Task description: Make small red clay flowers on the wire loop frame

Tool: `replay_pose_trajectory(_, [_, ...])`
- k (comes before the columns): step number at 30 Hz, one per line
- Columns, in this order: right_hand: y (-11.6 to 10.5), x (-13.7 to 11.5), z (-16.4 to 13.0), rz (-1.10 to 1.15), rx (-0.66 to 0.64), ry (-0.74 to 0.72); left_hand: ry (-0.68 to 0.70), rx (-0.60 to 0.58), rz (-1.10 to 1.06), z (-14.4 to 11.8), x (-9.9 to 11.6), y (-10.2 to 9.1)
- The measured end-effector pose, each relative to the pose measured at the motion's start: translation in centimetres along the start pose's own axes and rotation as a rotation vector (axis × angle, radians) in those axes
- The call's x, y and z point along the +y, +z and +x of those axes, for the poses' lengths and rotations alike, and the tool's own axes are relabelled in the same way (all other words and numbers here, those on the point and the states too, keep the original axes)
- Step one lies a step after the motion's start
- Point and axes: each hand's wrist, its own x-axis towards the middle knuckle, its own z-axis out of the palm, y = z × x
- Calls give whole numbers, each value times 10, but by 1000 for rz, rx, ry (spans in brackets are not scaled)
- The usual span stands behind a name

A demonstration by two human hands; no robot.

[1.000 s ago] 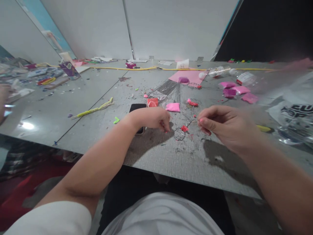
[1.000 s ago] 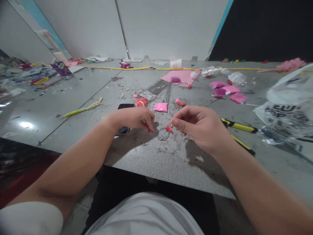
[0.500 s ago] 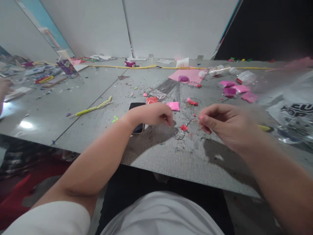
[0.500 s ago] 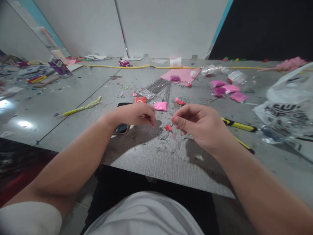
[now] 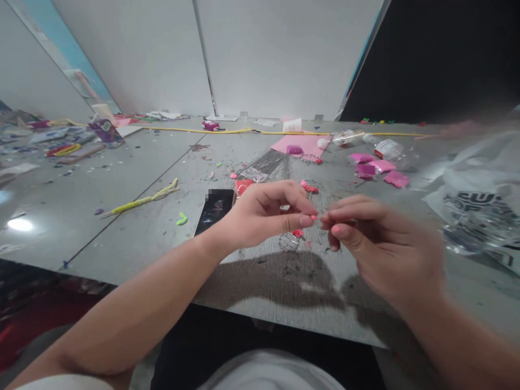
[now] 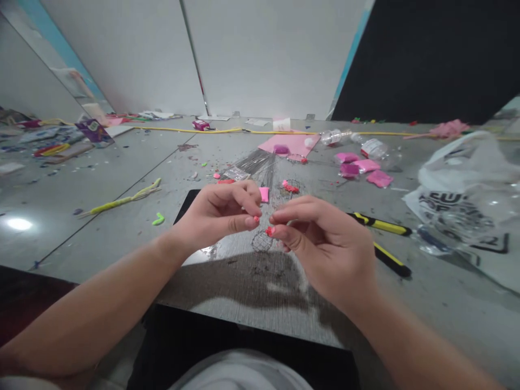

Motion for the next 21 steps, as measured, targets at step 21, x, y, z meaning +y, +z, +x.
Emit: replay_pose_trajectory(21, [-2, -11, -13, -266, -69, -86, -90, 23, -379, -12, -8, 27])
